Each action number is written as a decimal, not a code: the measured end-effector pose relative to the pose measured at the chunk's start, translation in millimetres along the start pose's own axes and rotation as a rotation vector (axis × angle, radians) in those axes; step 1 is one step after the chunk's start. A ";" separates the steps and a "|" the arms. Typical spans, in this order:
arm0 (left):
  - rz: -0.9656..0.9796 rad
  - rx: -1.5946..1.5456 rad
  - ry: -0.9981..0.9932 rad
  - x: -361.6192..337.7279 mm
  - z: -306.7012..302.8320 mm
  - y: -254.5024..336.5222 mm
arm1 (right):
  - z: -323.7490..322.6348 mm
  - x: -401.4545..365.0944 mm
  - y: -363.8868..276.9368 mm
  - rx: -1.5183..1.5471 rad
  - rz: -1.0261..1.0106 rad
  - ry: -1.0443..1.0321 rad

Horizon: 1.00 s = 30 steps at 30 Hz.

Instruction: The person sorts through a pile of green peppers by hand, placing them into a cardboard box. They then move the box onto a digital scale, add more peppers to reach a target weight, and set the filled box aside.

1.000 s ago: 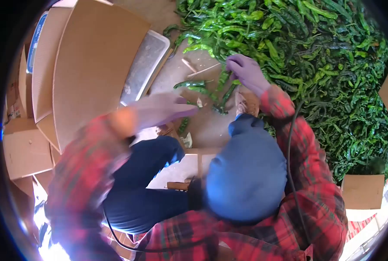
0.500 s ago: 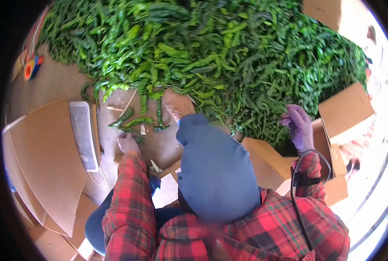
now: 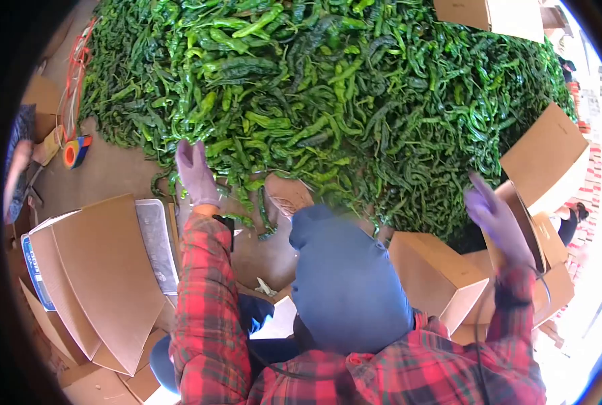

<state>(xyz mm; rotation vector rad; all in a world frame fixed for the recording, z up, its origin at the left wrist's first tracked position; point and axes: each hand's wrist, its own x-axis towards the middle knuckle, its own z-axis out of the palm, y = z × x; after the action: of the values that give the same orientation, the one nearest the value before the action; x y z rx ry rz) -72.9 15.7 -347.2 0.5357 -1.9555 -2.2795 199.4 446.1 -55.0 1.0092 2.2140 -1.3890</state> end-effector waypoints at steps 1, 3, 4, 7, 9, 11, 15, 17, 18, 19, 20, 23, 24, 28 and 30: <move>0.074 0.091 0.006 15.9 -3.8 7.9 | 10.5 50.7 -6.8 0.044 -0.097 -0.122; 0.143 0.253 -0.010 44.8 0.4 33.2 | 42.8 144.0 -30.9 0.015 -0.242 -0.095; 0.136 0.327 -0.029 54.7 6.2 45.9 | 63.1 188.1 -36.2 0.054 -0.326 0.013; 0.216 0.412 -0.092 90.4 32.9 58.8 | 114.1 263.7 -108.7 0.200 -0.392 -0.072; 0.273 0.492 -0.211 131.4 41.8 17.9 | 176.6 308.5 -133.3 0.180 -0.332 -0.082; 0.688 1.178 -0.293 171.0 36.6 -50.0 | 251.0 351.3 -132.2 -0.233 -0.371 0.226; 0.350 0.849 -0.116 99.7 69.5 -27.6 | 286.9 360.9 -114.1 -0.177 -0.446 0.482; 0.288 0.831 -0.099 76.3 71.8 -5.5 | 279.1 340.4 -108.6 -0.165 -0.432 0.305; 0.292 0.867 -0.103 67.3 71.9 -0.2 | 270.6 325.6 -101.9 -0.164 -0.419 0.224; 0.313 0.857 -0.115 59.8 73.1 5.6 | 261.6 310.5 -96.7 -0.188 -0.460 0.236; 0.373 0.885 -0.142 54.2 72.8 6.7 | 252.6 296.6 -95.2 -0.213 -0.506 0.245; 0.577 0.939 -0.177 46.4 72.8 0.4 | 255.2 297.2 -131.6 -0.160 -0.718 0.253; 0.570 0.935 -0.175 45.5 72.2 -0.3 | 263.1 305.6 -145.7 -0.117 -0.785 0.260; 0.556 0.873 -0.214 49.1 60.4 5.5 | 298.8 375.7 -157.4 -0.452 -0.493 0.246; 0.516 1.007 -0.166 48.0 49.5 22.7 | 299.1 352.8 -166.0 -0.402 -0.413 0.239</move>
<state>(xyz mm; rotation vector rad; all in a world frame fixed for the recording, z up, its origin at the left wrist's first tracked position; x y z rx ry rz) -137.1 44.2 -329.0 -0.1368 -2.8026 -0.9690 -188.5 274.5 -303.1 0.6238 2.8493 -0.9298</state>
